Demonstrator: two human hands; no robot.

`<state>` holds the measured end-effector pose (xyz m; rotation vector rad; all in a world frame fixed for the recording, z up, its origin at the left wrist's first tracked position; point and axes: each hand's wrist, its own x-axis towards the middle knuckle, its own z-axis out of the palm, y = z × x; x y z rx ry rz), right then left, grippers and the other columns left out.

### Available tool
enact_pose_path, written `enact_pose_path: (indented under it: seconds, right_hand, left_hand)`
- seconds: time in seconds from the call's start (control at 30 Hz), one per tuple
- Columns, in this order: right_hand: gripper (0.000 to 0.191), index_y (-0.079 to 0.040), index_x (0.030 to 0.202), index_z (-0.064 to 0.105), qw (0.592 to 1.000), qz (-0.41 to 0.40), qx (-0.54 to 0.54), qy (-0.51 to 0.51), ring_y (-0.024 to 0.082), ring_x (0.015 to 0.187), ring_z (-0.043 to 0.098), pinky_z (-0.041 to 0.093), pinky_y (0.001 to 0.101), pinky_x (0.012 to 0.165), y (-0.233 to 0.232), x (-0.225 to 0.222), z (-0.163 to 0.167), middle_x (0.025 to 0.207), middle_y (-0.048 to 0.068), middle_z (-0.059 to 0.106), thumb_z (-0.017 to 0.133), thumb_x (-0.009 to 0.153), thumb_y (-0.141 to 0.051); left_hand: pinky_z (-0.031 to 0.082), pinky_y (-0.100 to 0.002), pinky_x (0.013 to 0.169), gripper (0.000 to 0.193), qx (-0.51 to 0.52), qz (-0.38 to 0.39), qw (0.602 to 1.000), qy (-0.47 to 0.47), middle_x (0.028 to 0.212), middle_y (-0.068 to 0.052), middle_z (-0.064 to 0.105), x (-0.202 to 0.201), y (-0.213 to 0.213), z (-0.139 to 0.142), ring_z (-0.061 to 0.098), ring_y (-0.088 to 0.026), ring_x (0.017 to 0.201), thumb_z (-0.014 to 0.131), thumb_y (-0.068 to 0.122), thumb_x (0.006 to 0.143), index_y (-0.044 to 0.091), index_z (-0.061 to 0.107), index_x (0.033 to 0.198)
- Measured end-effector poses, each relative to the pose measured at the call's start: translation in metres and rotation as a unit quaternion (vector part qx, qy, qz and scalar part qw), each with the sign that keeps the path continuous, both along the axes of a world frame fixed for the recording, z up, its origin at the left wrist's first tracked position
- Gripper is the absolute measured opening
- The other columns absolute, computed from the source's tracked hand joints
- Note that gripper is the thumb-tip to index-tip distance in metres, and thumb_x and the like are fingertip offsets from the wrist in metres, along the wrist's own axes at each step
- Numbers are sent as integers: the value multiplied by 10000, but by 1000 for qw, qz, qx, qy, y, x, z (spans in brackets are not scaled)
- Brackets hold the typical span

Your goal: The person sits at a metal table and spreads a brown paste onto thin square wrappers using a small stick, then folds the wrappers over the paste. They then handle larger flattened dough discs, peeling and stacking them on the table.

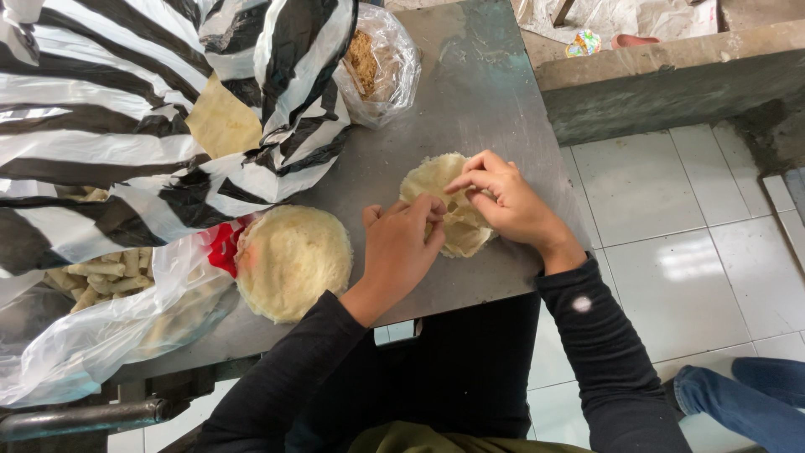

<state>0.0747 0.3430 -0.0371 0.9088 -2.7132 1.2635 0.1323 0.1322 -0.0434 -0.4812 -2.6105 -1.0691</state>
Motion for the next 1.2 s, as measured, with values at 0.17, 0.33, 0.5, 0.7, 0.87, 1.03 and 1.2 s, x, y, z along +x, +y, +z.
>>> enact_pose_path:
  seconds: [0.17, 0.33, 0.5, 0.7, 0.87, 1.03, 1.2]
  right_hand:
    - [202, -145, 990, 762, 998, 50, 9, -30, 220, 1041, 501, 410, 339, 960, -2, 2, 6, 1079, -14, 611, 725, 805, -72]
    - [101, -120, 959, 737, 997, 64, 48, 5, 209, 956, 558, 388, 357, 943, -6, -2, 2, 1014, -7, 629, 736, 859, -105]
    - [70, -91, 954, 729, 998, 55, 25, -6, 227, 934, 592, 454, 364, 885, -6, -3, -1, 1008, 22, 644, 715, 885, -90]
    - [176, -51, 1026, 731, 999, 45, -16, -8, 241, 950, 653, 521, 346, 824, -5, -2, 1, 1027, 52, 676, 643, 877, -19]
    - [251, -70, 1171, 725, 992, -22, -107, -55, 167, 960, 663, 522, 303, 843, -4, 2, 13, 1029, 24, 681, 562, 980, -58]
    - [140, -61, 1020, 722, 997, -55, -48, -23, 171, 854, 615, 470, 287, 684, -7, 8, 18, 965, 49, 668, 744, 902, -133]
    - [187, -84, 1047, 746, 994, -72, 28, 75, 199, 863, 668, 487, 332, 817, -13, 18, 12, 993, 64, 692, 623, 914, -37]
  left_hand:
    - [312, -404, 826, 197, 11, -4, 1000, 14, 829, 79, 719, -1, 0, -2, 668, -129, 844, 694, 102, 835, 163, 621, 1008]
    - [314, -404, 829, 187, -3, -8, 1000, -9, 769, 70, 695, -2, -2, -2, 663, -130, 816, 702, 109, 828, 166, 611, 981]
    - [309, -406, 820, 173, -1, -12, 1000, -3, 769, 77, 705, -1, -3, 1, 663, -126, 800, 703, 112, 819, 168, 609, 953]
    - [316, -406, 821, 129, -1, -16, 1000, 22, 843, 74, 725, 2, -9, 2, 664, -134, 861, 689, 141, 904, 174, 644, 1021]
    - [348, -413, 878, 109, -23, -29, 997, 73, 974, 44, 741, 7, -12, 3, 631, -168, 996, 726, 227, 898, 211, 687, 998]
    - [362, -433, 907, 233, -41, -39, 997, 53, 972, 37, 715, 10, -8, 3, 643, -178, 1047, 704, 163, 930, 170, 702, 1163]
    - [396, -436, 892, 343, -62, -70, 992, 85, 1149, -32, 675, 14, -12, -2, 632, -262, 1059, 756, 142, 786, 122, 668, 1118]
